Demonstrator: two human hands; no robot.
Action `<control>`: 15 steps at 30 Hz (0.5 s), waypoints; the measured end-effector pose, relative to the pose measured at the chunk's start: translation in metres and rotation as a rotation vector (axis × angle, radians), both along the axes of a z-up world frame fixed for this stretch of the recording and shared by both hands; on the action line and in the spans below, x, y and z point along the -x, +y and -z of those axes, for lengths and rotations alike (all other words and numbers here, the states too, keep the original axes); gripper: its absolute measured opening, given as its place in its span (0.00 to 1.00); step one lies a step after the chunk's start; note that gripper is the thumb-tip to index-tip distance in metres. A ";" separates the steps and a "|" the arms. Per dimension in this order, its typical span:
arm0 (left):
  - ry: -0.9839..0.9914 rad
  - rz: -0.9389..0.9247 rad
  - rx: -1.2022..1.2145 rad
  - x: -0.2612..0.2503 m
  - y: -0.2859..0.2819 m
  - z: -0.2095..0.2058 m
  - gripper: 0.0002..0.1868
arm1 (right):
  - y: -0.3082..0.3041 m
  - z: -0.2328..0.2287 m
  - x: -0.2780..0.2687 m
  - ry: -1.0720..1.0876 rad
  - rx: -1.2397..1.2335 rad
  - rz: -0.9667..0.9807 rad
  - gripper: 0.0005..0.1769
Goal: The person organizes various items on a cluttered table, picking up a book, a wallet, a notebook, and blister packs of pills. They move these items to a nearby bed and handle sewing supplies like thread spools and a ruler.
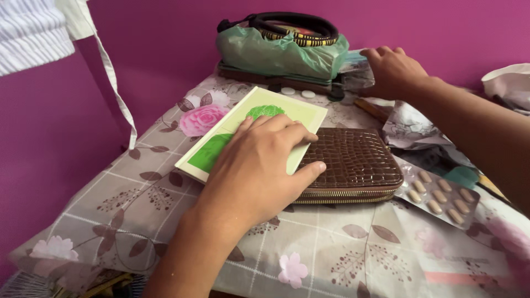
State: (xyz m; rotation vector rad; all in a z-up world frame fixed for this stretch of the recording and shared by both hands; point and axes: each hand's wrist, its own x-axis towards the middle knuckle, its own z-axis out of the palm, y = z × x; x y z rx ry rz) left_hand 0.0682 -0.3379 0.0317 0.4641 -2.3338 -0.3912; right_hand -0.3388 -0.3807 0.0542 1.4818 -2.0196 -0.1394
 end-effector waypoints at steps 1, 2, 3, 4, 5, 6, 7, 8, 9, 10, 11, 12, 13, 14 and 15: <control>0.003 0.003 0.001 0.001 0.000 -0.001 0.21 | 0.000 0.004 -0.001 0.070 0.018 -0.017 0.59; -0.016 -0.009 -0.021 0.002 0.000 0.000 0.21 | 0.000 0.005 -0.002 -0.057 -0.007 0.031 0.57; -0.035 -0.021 -0.043 0.002 0.000 0.001 0.20 | -0.002 0.004 -0.003 -0.184 -0.034 0.078 0.54; -0.048 -0.036 -0.065 0.002 -0.001 0.001 0.20 | -0.004 0.002 -0.004 -0.305 -0.062 0.122 0.52; -0.028 -0.021 -0.045 0.002 -0.002 0.002 0.20 | -0.006 0.001 -0.005 -0.217 -0.087 0.082 0.48; -0.010 -0.003 -0.020 0.002 -0.002 0.002 0.20 | -0.006 -0.001 -0.004 -0.131 -0.106 0.046 0.45; 0.008 0.016 0.005 0.003 -0.002 0.002 0.20 | -0.007 -0.002 -0.002 -0.045 -0.125 0.010 0.43; 0.000 0.007 -0.008 0.003 -0.003 0.002 0.20 | -0.008 -0.003 0.000 -0.061 -0.137 0.024 0.41; -0.008 -0.002 -0.021 0.003 -0.003 0.002 0.20 | -0.009 -0.004 0.001 -0.078 -0.148 0.037 0.41; -0.013 -0.011 -0.038 0.003 -0.002 0.002 0.19 | -0.010 -0.005 0.001 -0.092 -0.163 0.050 0.40; -0.010 -0.006 -0.040 0.003 -0.002 0.002 0.19 | -0.011 -0.004 -0.001 -0.067 -0.141 0.021 0.39; -0.009 0.006 -0.037 0.002 -0.002 0.001 0.19 | -0.009 -0.003 -0.002 -0.045 -0.114 -0.002 0.37; -0.008 0.017 -0.034 0.002 -0.001 -0.001 0.19 | -0.007 -0.003 -0.005 -0.023 -0.086 -0.026 0.36; -0.016 0.001 -0.033 0.002 0.000 -0.002 0.20 | -0.003 -0.002 -0.007 -0.050 -0.084 -0.012 0.33; -0.024 -0.015 -0.033 0.002 0.000 -0.004 0.20 | 0.003 -0.003 -0.009 -0.078 -0.082 0.002 0.31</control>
